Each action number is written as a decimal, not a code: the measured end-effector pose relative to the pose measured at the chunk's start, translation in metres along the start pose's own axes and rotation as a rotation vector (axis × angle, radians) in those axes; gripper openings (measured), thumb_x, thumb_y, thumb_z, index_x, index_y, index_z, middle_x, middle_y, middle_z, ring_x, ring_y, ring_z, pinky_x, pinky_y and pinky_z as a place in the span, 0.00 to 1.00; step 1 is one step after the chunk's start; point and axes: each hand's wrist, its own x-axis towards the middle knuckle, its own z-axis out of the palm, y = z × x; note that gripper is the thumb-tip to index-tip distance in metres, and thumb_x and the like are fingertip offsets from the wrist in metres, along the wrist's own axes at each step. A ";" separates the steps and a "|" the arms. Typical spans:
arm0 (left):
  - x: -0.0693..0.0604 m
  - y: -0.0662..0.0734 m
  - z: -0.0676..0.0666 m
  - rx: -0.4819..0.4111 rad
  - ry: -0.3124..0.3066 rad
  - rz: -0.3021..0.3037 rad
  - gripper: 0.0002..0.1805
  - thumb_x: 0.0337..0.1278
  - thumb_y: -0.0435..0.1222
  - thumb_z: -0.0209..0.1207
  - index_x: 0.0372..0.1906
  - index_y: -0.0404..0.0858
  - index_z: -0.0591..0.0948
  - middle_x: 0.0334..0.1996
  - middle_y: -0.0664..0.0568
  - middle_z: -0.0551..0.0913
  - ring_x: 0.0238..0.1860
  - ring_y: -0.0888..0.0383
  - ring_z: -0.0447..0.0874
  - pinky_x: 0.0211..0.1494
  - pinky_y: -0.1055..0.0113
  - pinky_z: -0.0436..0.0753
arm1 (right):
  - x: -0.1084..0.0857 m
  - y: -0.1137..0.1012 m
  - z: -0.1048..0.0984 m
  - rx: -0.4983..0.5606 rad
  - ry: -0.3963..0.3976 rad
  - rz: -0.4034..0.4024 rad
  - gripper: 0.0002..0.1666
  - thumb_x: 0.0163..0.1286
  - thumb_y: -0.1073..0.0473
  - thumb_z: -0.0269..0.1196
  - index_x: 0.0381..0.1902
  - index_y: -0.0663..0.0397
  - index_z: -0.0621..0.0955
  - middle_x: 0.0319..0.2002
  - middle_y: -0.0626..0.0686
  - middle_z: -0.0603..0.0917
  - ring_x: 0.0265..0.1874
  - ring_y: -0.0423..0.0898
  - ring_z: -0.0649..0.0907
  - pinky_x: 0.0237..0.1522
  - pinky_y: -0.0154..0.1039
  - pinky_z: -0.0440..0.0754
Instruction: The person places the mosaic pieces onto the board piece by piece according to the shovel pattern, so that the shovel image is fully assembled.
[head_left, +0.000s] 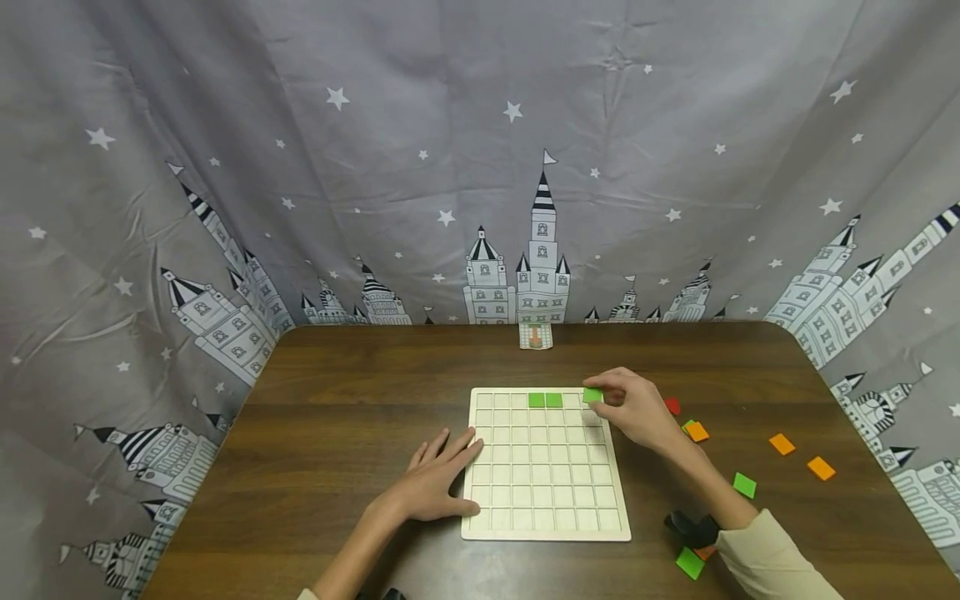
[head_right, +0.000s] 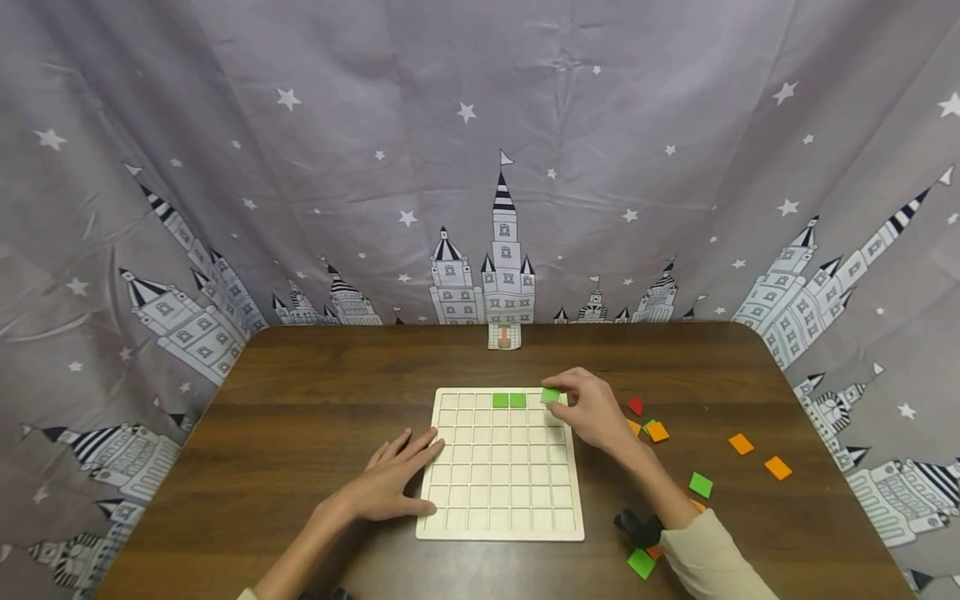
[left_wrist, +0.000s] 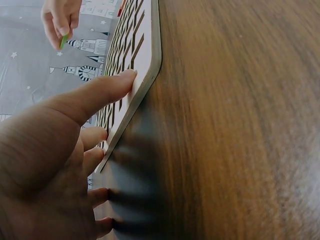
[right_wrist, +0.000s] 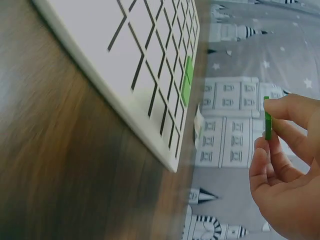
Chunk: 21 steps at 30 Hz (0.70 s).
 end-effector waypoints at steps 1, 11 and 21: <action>0.000 0.000 0.000 0.004 0.000 0.000 0.50 0.55 0.50 0.70 0.78 0.38 0.59 0.79 0.43 0.51 0.76 0.33 0.39 0.69 0.30 0.40 | 0.003 -0.001 0.003 0.003 -0.006 -0.005 0.17 0.61 0.67 0.70 0.50 0.60 0.87 0.45 0.53 0.83 0.34 0.53 0.79 0.35 0.41 0.75; 0.003 -0.003 0.003 0.014 0.003 -0.009 0.49 0.55 0.49 0.70 0.78 0.40 0.59 0.79 0.46 0.51 0.77 0.34 0.38 0.70 0.31 0.40 | 0.030 -0.007 0.035 0.096 -0.056 -0.005 0.18 0.61 0.66 0.69 0.51 0.61 0.86 0.47 0.53 0.84 0.46 0.53 0.84 0.44 0.47 0.78; 0.004 -0.003 0.004 0.019 0.002 -0.019 0.49 0.55 0.49 0.70 0.78 0.40 0.60 0.79 0.47 0.51 0.77 0.34 0.39 0.70 0.31 0.41 | 0.052 -0.003 0.064 0.097 -0.115 0.049 0.18 0.61 0.66 0.71 0.50 0.62 0.87 0.48 0.56 0.85 0.47 0.54 0.84 0.50 0.50 0.80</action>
